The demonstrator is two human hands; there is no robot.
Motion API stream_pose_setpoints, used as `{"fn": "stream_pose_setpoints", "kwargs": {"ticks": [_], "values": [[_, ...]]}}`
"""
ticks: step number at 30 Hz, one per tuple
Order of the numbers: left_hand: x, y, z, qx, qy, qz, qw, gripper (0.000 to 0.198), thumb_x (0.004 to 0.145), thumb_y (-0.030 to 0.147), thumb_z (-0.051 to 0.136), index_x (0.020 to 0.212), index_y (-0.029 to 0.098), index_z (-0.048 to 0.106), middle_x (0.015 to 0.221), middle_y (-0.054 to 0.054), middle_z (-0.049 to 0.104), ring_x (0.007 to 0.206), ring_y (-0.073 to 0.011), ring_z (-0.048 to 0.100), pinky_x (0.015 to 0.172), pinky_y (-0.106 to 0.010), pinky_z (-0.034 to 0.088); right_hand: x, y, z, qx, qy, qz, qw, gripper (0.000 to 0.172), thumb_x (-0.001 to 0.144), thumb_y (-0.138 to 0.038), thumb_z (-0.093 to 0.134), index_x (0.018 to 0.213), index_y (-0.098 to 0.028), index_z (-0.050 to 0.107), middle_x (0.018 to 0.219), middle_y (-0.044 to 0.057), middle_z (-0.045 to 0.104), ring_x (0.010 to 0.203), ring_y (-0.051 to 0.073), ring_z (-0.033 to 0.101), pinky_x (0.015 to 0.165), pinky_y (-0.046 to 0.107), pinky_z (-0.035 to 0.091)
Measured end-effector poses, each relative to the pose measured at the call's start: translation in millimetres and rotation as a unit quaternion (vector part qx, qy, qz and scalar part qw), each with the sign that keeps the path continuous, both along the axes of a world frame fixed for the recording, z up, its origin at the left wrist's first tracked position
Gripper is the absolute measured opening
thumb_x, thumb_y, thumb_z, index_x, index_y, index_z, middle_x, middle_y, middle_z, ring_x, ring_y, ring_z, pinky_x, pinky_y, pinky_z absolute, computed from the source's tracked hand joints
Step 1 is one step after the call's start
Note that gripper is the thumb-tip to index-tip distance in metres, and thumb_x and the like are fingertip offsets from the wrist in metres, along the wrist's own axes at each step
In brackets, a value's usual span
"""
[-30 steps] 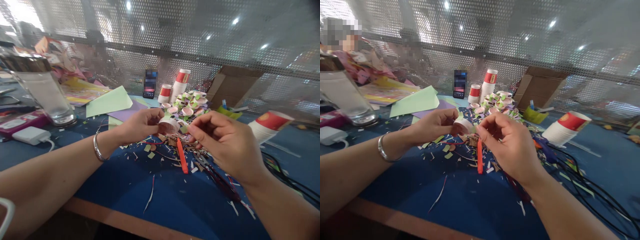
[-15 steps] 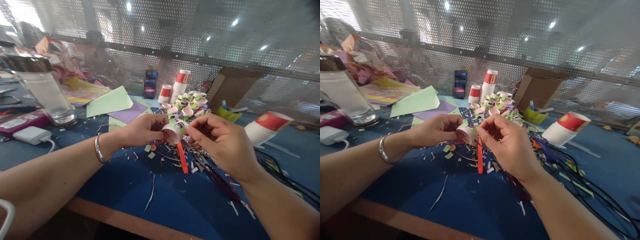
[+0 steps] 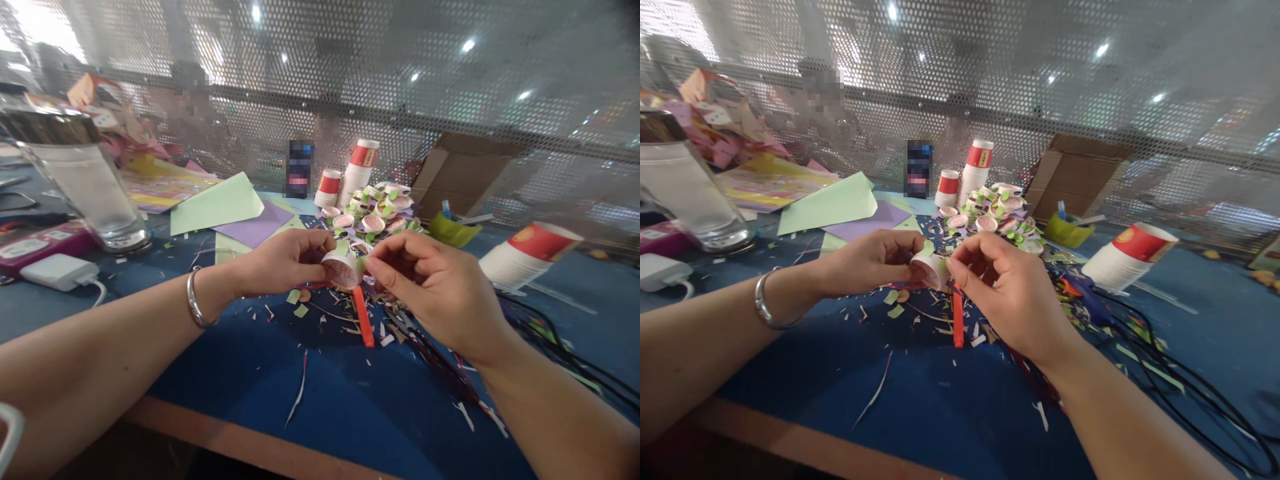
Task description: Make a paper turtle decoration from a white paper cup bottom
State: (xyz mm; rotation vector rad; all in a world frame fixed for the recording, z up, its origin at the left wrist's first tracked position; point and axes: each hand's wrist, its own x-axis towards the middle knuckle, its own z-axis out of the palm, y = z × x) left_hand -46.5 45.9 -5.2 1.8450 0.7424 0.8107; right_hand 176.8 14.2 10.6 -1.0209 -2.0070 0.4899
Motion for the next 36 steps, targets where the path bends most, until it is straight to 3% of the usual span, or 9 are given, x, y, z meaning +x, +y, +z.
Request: {"fn": "stream_pose_setpoints", "kwargs": {"ticks": [4,12,21,27,36], "values": [[-0.6,0.4,-0.2,0.014,0.007,0.004,1.000,0.020,0.083,0.017,0.063,0.076,0.018,0.044,0.070,0.005,0.047,0.065,-0.0088,0.050,0.060,-0.024,0.040,0.4,1.3,-1.0,-0.009,-0.010,-0.002,1.000,0.013,0.091,-0.033,0.068,0.090,-0.020,0.065,0.074,-0.002,0.065,0.060,0.008,0.058,0.053,0.020,0.047],[0.0,-1.7,1.3,0.002,0.014,-0.005,1.000,0.014,0.082,0.020,0.064,0.083,0.017,0.051,0.080,-0.002,0.064,0.074,-0.0132,0.062,0.060,-0.024,0.044,1.8,2.4,-0.6,-0.039,-0.004,0.012,0.999,0.015,0.091,-0.036,0.068,0.094,-0.022,0.064,0.078,-0.001,0.067,0.064,0.009,0.060,0.056,0.020,0.048],[-1.1,0.2,0.4,0.010,0.015,-0.003,1.000,0.013,0.081,0.020,0.064,0.085,0.016,0.053,0.085,-0.004,0.068,0.083,-0.0164,0.067,0.065,-0.026,0.048,0.8,0.7,4.1,-0.055,0.003,0.023,0.998,0.016,0.091,-0.036,0.068,0.093,-0.020,0.065,0.079,-0.001,0.067,0.063,0.009,0.059,0.056,0.020,0.048],[-0.9,-1.2,1.6,-0.001,0.026,-0.014,1.000,0.020,0.083,0.025,0.065,0.080,0.018,0.047,0.079,-0.003,0.068,0.072,-0.0146,0.066,0.058,-0.025,0.045,1.9,1.6,3.6,-0.079,-0.017,0.046,0.996,0.019,0.092,-0.040,0.067,0.095,-0.021,0.066,0.081,-0.001,0.069,0.065,0.010,0.061,0.057,0.020,0.049],[-1.3,-1.5,3.0,-0.004,0.026,-0.025,0.999,0.020,0.085,0.028,0.066,0.085,0.017,0.050,0.079,-0.003,0.067,0.070,-0.0137,0.064,0.056,-0.024,0.047,2.3,0.2,6.4,-0.112,-0.030,0.065,0.991,0.020,0.093,-0.042,0.065,0.092,-0.022,0.068,0.078,-0.001,0.069,0.063,0.010,0.059,0.054,0.020,0.046]]}}
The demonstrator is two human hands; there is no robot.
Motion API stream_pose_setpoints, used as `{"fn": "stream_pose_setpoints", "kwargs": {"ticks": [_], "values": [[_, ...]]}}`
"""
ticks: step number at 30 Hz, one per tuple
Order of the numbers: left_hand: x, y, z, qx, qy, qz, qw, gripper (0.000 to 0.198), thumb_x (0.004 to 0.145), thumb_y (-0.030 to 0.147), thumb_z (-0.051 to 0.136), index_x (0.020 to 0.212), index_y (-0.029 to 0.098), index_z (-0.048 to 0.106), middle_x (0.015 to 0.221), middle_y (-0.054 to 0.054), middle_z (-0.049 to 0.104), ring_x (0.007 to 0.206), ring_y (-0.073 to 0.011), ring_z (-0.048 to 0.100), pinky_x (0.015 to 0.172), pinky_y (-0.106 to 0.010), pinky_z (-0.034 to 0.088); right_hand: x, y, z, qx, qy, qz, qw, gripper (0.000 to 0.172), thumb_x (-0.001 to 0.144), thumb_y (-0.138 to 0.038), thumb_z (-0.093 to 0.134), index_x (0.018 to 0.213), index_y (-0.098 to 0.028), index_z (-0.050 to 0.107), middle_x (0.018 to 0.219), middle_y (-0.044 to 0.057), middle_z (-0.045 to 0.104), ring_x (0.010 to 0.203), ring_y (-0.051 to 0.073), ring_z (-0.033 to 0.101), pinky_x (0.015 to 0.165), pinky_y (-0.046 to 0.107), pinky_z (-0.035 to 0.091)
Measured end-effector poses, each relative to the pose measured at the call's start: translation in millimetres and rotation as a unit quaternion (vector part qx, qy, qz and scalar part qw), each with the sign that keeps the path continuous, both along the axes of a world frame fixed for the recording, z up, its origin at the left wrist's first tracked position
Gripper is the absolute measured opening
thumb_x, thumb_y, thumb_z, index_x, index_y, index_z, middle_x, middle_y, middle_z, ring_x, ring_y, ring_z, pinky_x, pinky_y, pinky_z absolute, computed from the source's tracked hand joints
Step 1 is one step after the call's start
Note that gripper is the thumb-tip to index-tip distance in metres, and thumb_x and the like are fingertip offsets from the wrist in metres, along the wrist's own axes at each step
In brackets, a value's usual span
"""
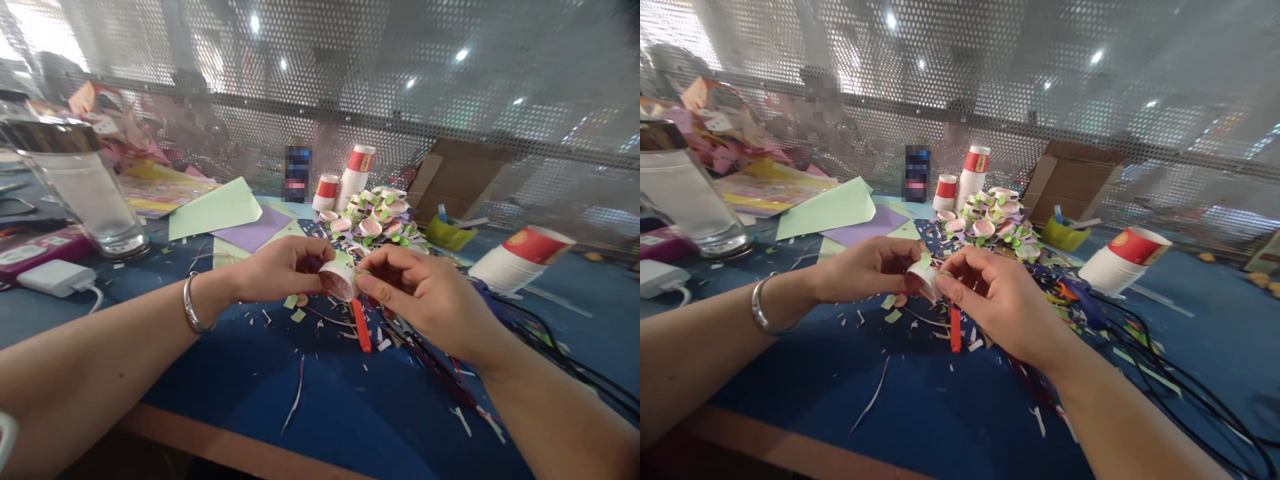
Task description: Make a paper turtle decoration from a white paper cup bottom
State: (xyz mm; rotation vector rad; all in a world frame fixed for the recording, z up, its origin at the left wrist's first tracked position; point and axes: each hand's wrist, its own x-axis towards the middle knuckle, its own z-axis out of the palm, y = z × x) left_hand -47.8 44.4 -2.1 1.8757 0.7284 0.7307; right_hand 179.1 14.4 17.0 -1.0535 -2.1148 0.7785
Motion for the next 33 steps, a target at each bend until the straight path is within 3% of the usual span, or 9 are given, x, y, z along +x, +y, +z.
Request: {"fn": "stream_pose_setpoints", "kwargs": {"ticks": [5,11,15,21,28,33], "values": [[-0.4,-0.8,-1.5,-0.011,-0.010,-0.014,1.000,0.021,0.085,0.028,0.067,0.084,0.017,0.050,0.083,-0.002,0.063,0.071,-0.0125,0.063,0.055,-0.024,0.048,1.4,1.0,-0.1,-0.033,0.000,0.019,0.999,0.022,0.092,-0.043,0.065,0.092,-0.022,0.067,0.076,-0.001,0.067,0.062,0.010,0.057,0.054,0.021,0.045],[-0.7,-0.9,-1.4,-0.023,-0.010,-0.021,0.999,0.020,0.087,0.029,0.067,0.086,0.015,0.053,0.085,-0.002,0.060,0.069,-0.0100,0.059,0.058,-0.025,0.047,2.7,0.9,1.8,-0.039,0.020,0.036,0.998,0.011,0.089,-0.033,0.071,0.089,-0.022,0.068,0.078,-0.003,0.067,0.068,0.010,0.059,0.059,0.019,0.046],[-0.2,-0.9,-2.3,-0.021,-0.020,-0.023,0.999,0.019,0.087,0.027,0.067,0.083,0.015,0.053,0.082,0.000,0.058,0.074,-0.0116,0.061,0.060,-0.025,0.046,3.7,1.4,1.7,-0.049,0.026,0.034,0.998,0.009,0.088,-0.031,0.072,0.090,-0.023,0.068,0.075,-0.005,0.065,0.062,0.008,0.055,0.054,0.019,0.043],[0.3,-2.8,0.7,-0.043,-0.019,0.007,0.999,0.016,0.084,0.023,0.069,0.085,0.015,0.055,0.080,-0.001,0.063,0.073,-0.0123,0.062,0.061,-0.025,0.047,4.0,4.5,2.7,-0.015,0.044,-0.012,0.999,0.020,0.093,-0.041,0.065,0.094,-0.022,0.068,0.075,-0.002,0.064,0.059,0.009,0.054,0.053,0.021,0.044],[7.7,-8.1,2.6,-0.100,-0.142,0.069,0.982,0.024,0.078,0.019,0.077,0.075,0.014,0.053,0.072,0.004,0.061,0.066,-0.0065,0.056,0.063,-0.021,0.043,2.6,3.2,-2.0,-0.028,0.054,-0.027,0.998,0.030,0.086,-0.047,0.072,0.101,-0.021,0.066,0.078,0.001,0.070,0.063,0.014,0.064,0.053,0.024,0.050],[11.5,-13.5,4.3,-0.150,-0.143,0.053,0.977,0.023,0.076,0.020,0.080,0.080,0.014,0.058,0.075,0.003,0.063,0.068,-0.0070,0.057,0.058,-0.020,0.041,-0.6,0.3,0.4,0.010,0.036,-0.048,0.998,0.029,0.085,-0.048,0.072,0.097,-0.021,0.068,0.076,0.000,0.070,0.057,0.011,0.060,0.049,0.023,0.046]]}}
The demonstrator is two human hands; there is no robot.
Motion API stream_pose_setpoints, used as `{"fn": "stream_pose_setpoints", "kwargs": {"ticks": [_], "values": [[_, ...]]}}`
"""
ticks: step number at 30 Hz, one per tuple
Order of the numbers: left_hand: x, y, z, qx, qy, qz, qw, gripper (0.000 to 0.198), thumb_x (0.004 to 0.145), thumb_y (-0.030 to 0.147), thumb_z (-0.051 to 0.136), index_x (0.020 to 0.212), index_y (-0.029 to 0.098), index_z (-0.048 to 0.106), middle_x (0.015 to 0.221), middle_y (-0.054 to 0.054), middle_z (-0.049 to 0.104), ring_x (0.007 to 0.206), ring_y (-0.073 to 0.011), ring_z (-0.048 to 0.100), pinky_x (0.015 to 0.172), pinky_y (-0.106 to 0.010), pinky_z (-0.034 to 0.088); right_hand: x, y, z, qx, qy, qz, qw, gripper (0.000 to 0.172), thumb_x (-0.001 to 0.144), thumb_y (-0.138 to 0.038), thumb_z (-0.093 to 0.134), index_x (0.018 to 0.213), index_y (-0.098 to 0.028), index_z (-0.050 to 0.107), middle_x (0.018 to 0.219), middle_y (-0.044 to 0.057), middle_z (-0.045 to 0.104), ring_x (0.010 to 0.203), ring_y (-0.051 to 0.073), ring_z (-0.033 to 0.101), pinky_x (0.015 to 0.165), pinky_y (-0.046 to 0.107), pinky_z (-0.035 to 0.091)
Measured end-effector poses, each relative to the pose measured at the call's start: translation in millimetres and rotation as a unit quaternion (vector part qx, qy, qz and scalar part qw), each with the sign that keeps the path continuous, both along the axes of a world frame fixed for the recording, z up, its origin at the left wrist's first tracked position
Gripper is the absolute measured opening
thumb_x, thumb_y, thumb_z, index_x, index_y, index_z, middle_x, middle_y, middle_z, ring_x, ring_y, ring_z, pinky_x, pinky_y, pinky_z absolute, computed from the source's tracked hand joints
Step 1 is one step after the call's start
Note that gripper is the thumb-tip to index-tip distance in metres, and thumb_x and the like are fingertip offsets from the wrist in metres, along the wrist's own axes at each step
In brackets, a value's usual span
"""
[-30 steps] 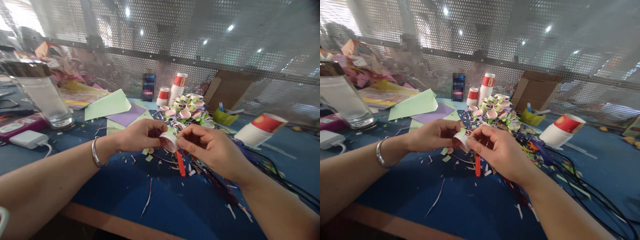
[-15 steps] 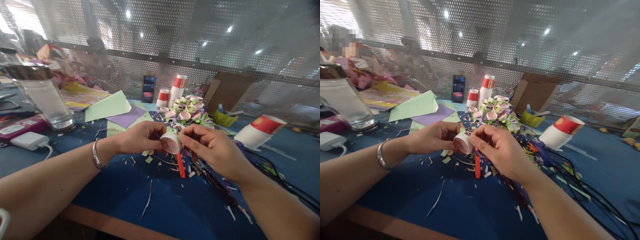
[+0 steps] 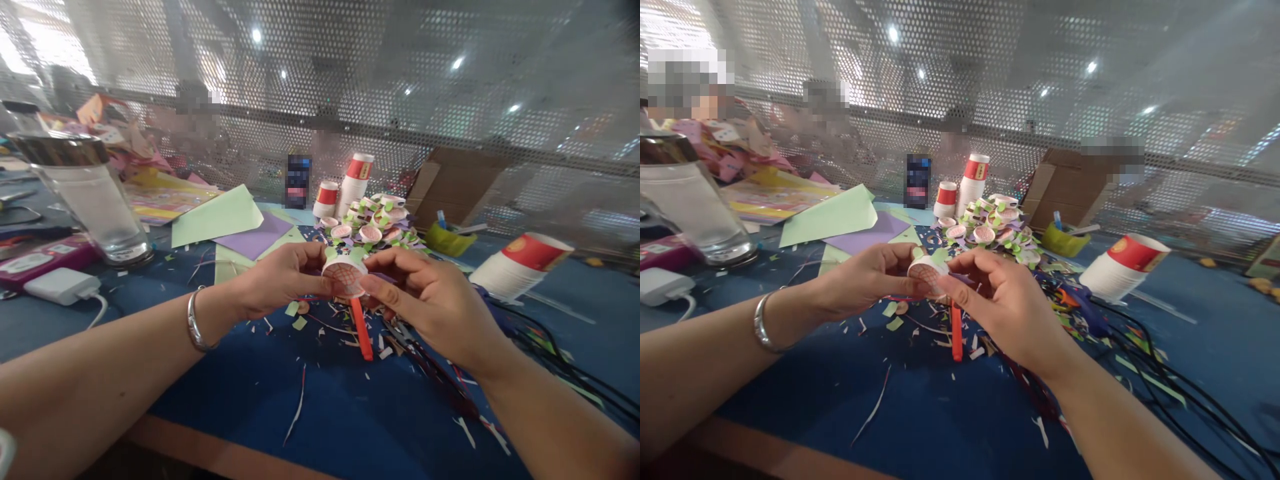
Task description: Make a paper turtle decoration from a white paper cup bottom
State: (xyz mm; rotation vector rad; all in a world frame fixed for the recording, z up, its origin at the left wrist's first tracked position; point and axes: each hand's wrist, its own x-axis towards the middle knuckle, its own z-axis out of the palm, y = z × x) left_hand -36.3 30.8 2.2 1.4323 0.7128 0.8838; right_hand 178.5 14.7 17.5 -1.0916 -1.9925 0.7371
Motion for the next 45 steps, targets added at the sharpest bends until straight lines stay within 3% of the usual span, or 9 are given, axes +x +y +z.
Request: {"fn": "stream_pose_setpoints", "kwargs": {"ticks": [6,11,15,18,23,31,37,41,45], "values": [[-5.5,5.3,-2.7,0.021,0.028,-0.005,0.999,0.025,0.080,0.022,0.076,0.093,0.017,0.055,0.080,0.001,0.063,0.073,-0.0097,0.061,0.060,-0.021,0.044,1.5,2.0,-1.8,0.009,-0.030,0.005,1.000,0.027,0.088,-0.047,0.070,0.096,-0.022,0.068,0.073,-0.001,0.070,0.059,0.011,0.061,0.049,0.021,0.044],[-10.2,4.6,-1.7,0.221,0.080,0.049,0.971,0.050,0.079,0.028,0.080,0.121,0.020,0.053,0.100,-0.002,0.061,0.090,-0.0123,0.063,0.083,-0.027,0.050,4.5,1.9,-5.4,-0.021,-0.017,0.017,0.999,0.025,0.086,-0.044,0.073,0.100,-0.024,0.068,0.081,0.000,0.072,0.065,0.013,0.064,0.055,0.023,0.048],[-10.0,0.2,0.5,0.291,0.120,0.051,0.948,0.032,0.085,0.030,0.074,0.112,0.020,0.061,0.102,-0.002,0.064,0.089,-0.0103,0.061,0.084,-0.025,0.050,4.0,1.9,-7.4,-0.048,0.003,0.031,0.998,0.024,0.084,-0.039,0.076,0.100,-0.024,0.068,0.087,0.001,0.074,0.076,0.017,0.068,0.063,0.025,0.053],[-9.1,-0.2,0.1,0.297,0.142,0.045,0.943,0.019,0.087,0.025,0.070,0.104,0.018,0.067,0.097,-0.002,0.068,0.083,-0.0094,0.060,0.077,-0.024,0.049,2.5,1.7,-7.4,-0.058,0.007,0.040,0.997,0.025,0.085,-0.041,0.074,0.103,-0.024,0.069,0.093,0.002,0.074,0.082,0.019,0.071,0.066,0.027,0.055],[-7.8,0.8,-0.8,0.254,0.127,0.049,0.957,0.017,0.085,0.019,0.069,0.102,0.014,0.069,0.091,-0.004,0.070,0.080,-0.0116,0.065,0.068,-0.024,0.051,0.2,0.8,-5.2,-0.083,0.026,0.060,0.994,0.023,0.087,-0.042,0.072,0.103,-0.025,0.070,0.094,0.001,0.075,0.086,0.018,0.073,0.072,0.026,0.058],[-7.7,4.5,-3.4,0.276,0.090,0.098,0.952,0.016,0.082,0.022,0.075,0.098,0.019,0.078,0.095,-0.004,0.076,0.089,-0.0127,0.069,0.080,-0.025,0.054,1.4,-0.5,-4.7,-0.058,0.022,0.040,0.997,0.020,0.086,-0.039,0.074,0.100,-0.025,0.070,0.088,0.000,0.075,0.079,0.017,0.072,0.064,0.024,0.054],[-6.6,3.5,-2.4,0.275,0.079,0.112,0.951,0.013,0.081,0.020,0.075,0.093,0.020,0.080,0.092,-0.004,0.077,0.086,-0.0131,0.070,0.077,-0.024,0.054,0.8,-0.3,-4.6,-0.055,0.023,0.041,0.997,0.019,0.087,-0.038,0.073,0.102,-0.026,0.070,0.089,-0.001,0.075,0.078,0.016,0.071,0.063,0.024,0.054],[-6.3,2.7,-2.7,0.245,0.084,0.113,0.959,0.024,0.084,0.024,0.073,0.107,0.020,0.076,0.092,-0.003,0.073,0.083,-0.0112,0.067,0.074,-0.023,0.053,0.8,1.4,-6.9,-0.043,0.024,0.032,0.998,0.023,0.087,-0.042,0.072,0.104,-0.026,0.070,0.089,0.000,0.076,0.076,0.016,0.072,0.062,0.023,0.054],[-7.4,4.5,-2.5,0.220,0.065,0.123,0.966,0.051,0.080,0.020,0.075,0.129,0.018,0.061,0.089,-0.001,0.065,0.078,-0.0104,0.063,0.070,-0.023,0.052,1.0,0.9,-5.0,0.008,0.001,-0.023,1.000,0.031,0.089,-0.047,0.069,0.109,-0.024,0.070,0.080,0.001,0.075,0.063,0.014,0.068,0.053,0.024,0.053]]}}
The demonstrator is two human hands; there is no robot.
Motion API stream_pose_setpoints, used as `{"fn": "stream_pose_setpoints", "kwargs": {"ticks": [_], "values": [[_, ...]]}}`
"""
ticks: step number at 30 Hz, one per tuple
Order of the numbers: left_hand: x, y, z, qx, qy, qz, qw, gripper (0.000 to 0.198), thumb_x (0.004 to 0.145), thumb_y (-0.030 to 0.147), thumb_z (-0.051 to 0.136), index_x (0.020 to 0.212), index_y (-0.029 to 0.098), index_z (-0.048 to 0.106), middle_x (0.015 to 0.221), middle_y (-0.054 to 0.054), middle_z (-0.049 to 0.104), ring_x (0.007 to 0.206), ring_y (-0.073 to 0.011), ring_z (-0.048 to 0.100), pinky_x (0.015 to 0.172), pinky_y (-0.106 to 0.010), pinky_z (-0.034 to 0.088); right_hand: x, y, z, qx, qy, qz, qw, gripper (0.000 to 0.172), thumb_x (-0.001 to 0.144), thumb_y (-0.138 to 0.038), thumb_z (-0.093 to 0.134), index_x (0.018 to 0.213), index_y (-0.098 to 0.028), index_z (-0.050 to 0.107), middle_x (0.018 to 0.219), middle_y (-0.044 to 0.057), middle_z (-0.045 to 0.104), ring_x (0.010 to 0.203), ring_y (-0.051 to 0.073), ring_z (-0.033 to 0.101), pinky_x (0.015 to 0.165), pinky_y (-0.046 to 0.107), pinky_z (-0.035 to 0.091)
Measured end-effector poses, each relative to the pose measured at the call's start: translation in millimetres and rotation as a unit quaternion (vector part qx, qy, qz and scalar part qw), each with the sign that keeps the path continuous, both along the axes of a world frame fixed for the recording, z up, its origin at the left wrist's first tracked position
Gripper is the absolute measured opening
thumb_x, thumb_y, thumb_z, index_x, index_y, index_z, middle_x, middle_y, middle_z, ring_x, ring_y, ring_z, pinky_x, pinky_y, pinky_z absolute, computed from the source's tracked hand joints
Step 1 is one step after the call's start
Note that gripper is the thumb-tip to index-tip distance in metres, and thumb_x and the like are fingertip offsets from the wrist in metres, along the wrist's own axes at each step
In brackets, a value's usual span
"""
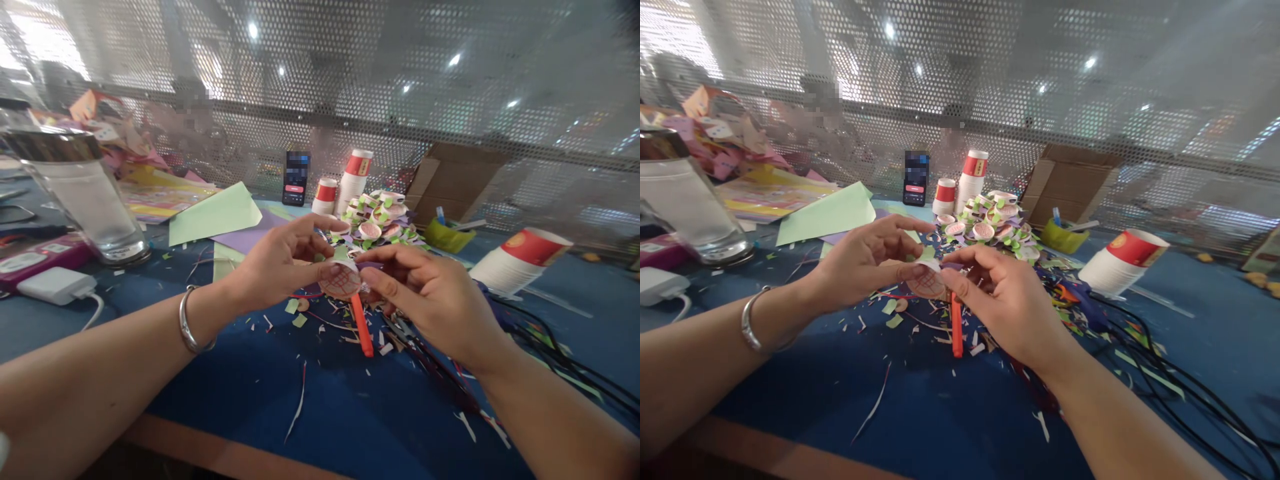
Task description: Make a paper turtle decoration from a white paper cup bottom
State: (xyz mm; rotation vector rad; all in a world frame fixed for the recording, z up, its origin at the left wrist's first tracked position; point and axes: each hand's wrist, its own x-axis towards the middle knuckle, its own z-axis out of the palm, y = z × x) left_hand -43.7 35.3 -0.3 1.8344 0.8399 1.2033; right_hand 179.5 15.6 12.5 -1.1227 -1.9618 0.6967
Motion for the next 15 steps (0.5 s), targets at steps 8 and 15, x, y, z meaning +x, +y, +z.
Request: {"fn": "stream_pose_setpoints", "kwargs": {"ticks": [8,15], "values": [[-4.8,6.8,-1.2,-0.018,0.006,0.017,1.000,0.064,0.083,0.018,0.072,0.139,0.025,0.042,0.086,0.001,0.059,0.068,-0.0092,0.056,0.059,-0.022,0.043,-0.5,-1.5,3.4,0.082,0.045,-0.047,0.994,0.015,0.094,-0.033,0.062,0.095,-0.020,0.069,0.065,-0.001,0.066,0.052,0.008,0.060,0.050,0.019,0.050],[-5.9,6.7,4.0,-0.134,-0.071,0.086,0.985,0.063,0.078,0.010,0.074,0.133,0.021,0.044,0.088,0.001,0.057,0.073,-0.0110,0.059,0.061,-0.024,0.045,3.6,-0.1,-0.9,0.070,0.052,-0.019,0.996,0.015,0.097,-0.027,0.054,0.086,-0.022,0.062,0.068,-0.001,0.065,0.061,0.012,0.062,0.055,0.024,0.050]]}}
